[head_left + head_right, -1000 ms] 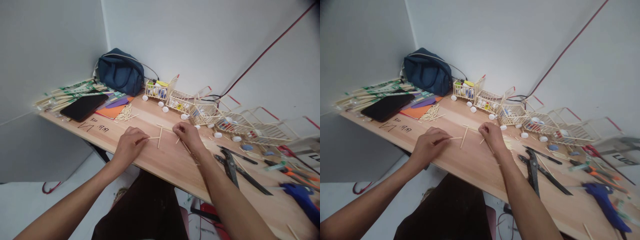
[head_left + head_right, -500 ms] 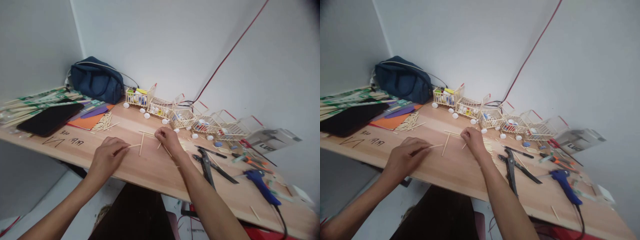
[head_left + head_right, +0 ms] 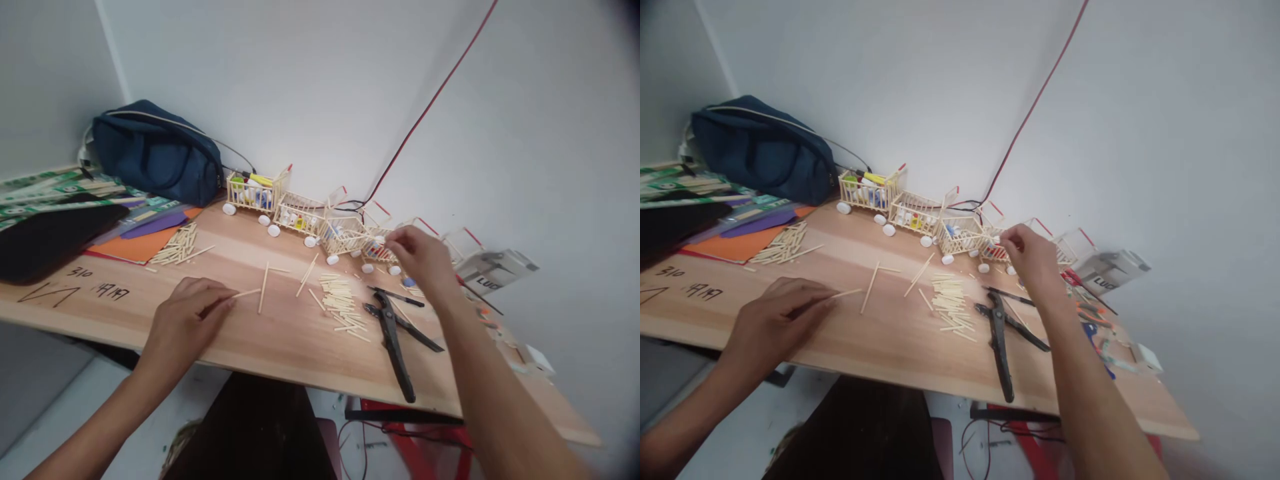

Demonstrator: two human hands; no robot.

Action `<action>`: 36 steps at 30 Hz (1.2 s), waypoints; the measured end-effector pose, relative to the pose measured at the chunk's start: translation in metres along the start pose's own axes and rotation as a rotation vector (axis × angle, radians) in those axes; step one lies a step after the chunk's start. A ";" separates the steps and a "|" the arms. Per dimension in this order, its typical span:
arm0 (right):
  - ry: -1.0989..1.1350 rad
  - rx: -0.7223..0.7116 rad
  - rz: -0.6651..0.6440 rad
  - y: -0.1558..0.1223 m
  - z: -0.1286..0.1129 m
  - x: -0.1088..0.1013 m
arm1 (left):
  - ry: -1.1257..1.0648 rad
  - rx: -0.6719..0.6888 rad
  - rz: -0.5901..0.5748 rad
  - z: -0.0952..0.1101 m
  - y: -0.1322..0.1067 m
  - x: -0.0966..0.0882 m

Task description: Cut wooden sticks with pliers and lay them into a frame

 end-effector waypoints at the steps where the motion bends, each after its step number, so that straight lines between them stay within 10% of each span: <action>1: -0.056 0.001 0.021 0.005 0.008 -0.011 | -0.005 -0.004 0.003 0.000 0.000 0.000; 6: -0.258 -0.075 0.016 0.028 0.015 -0.028 | -0.012 0.003 0.009 0.002 0.000 -0.001; 19: -0.391 -0.070 -0.017 0.045 0.016 0.017 | 0.082 0.000 -0.005 0.002 -0.002 0.000; 36: -0.180 0.006 0.165 0.041 0.028 0.031 | 0.085 -0.015 0.000 0.000 -0.003 0.000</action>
Point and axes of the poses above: each hand's wrist, its own y-axis towards the middle knuckle, its own x-axis out of the palm, z = x × y, the point moved 9 cm from there along y, towards the middle knuckle, and after that the axes turned 2 degrees about -y, right-handed, at the moved point
